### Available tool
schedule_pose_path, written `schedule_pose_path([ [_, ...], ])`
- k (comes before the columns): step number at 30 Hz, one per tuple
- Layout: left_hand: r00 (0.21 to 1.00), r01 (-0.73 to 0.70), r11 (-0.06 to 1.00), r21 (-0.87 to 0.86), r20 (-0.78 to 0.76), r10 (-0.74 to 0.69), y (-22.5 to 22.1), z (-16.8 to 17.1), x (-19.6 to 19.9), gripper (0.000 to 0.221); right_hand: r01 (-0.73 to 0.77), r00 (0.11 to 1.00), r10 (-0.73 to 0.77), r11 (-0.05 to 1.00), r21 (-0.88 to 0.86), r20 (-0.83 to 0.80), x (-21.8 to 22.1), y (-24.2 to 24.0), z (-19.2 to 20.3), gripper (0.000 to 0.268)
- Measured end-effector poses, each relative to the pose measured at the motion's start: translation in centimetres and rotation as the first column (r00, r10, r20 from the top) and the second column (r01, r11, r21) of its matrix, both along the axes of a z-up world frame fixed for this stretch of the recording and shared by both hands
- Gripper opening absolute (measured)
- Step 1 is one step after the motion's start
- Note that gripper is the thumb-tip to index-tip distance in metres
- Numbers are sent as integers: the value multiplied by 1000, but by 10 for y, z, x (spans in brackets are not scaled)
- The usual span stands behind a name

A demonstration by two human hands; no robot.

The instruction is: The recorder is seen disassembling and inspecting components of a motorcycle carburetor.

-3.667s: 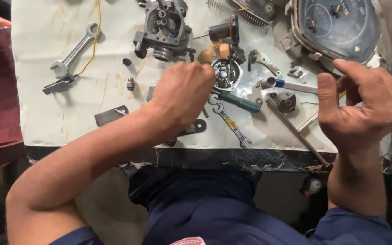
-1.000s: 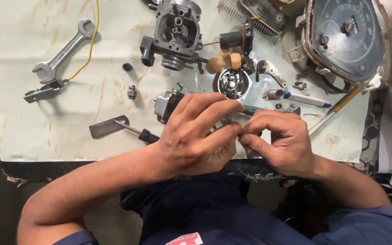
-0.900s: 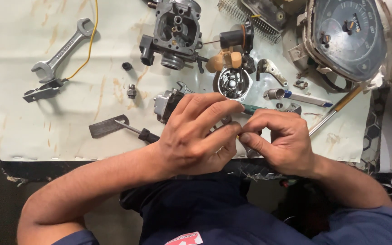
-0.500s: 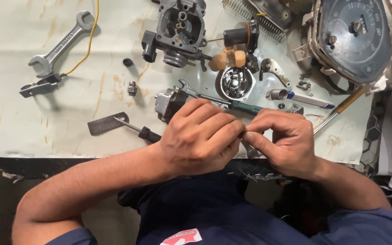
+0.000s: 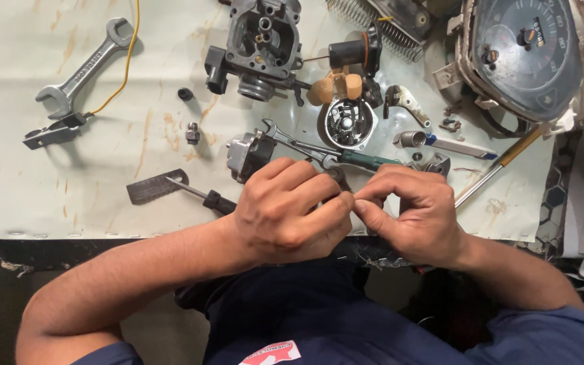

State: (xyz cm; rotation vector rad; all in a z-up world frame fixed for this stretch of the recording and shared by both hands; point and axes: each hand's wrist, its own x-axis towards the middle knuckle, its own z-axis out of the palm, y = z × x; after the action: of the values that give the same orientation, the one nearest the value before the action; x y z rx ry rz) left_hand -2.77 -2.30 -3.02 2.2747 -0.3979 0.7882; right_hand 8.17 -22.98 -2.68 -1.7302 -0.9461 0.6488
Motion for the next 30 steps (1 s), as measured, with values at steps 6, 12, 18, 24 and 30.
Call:
schedule_pose_path([
  [6, 1000, -4, 1000, 8, -8, 4, -6, -6, -1, 17, -1, 999, 2, 1000, -22, 52, -2, 4, -3, 7],
  [12, 999, -35, 999, -13, 0, 35, -3, -2, -1, 18, 27, 991, -25, 1000, -13, 134, -2, 6, -1, 8],
  [18, 997, -78, 997, -20, 18, 78, 7, 7, 1, 20, 102, 989, -98, 995, -22, 111, 4, -1, -3, 5],
  [24, 995, -73, 995, -72, -70, 68, 10, 10, 3, 22, 82, 993, -83, 997, 17, 83, 9, -6, -2, 4],
  [30, 990, -130, 991, 42, -49, 132, 23, 6, 9, 15, 92, 992, -93, 996, 12, 87, 14, -8, 1, 3],
])
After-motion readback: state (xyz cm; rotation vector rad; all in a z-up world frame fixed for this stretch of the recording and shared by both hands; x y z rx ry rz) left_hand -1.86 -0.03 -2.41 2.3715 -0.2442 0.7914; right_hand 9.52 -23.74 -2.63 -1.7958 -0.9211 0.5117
